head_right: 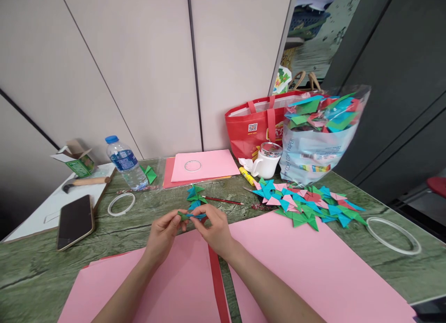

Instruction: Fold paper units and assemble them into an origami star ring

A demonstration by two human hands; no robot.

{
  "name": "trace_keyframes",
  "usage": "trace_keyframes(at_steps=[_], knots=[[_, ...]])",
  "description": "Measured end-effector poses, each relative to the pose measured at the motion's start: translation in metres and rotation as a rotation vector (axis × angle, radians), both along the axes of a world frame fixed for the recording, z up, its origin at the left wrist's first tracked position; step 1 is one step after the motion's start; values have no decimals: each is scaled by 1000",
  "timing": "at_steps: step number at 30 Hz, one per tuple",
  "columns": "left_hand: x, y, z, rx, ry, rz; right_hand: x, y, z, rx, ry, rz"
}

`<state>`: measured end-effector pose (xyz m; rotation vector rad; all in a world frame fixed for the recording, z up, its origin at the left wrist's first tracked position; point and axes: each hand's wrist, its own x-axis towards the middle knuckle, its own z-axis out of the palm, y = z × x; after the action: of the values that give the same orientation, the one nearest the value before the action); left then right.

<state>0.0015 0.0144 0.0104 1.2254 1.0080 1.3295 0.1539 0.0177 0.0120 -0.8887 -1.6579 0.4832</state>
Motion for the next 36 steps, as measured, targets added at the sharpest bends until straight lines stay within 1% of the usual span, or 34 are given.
trace_keyframes(at_steps=[4, 12, 20, 24, 27, 36], knots=[[0, 0, 0, 13, -1, -13, 0, 0, 0, 25, -8, 0], [2, -2, 5, 19, -5, -10, 0, 0, -1, 63, -22, -16], [1, -2, 2, 35, 1, -4, -1, -1, 0, 131, -24, -30], [1, -3, 1, 42, -15, -11, 0, -1, 1, 127, -62, -39], [1, -3, 1, 49, -29, -20, 1, -1, 3, 166, -83, -23], [1, -3, -2, 71, -17, -29, -1, 0, 2, 214, -58, -15]])
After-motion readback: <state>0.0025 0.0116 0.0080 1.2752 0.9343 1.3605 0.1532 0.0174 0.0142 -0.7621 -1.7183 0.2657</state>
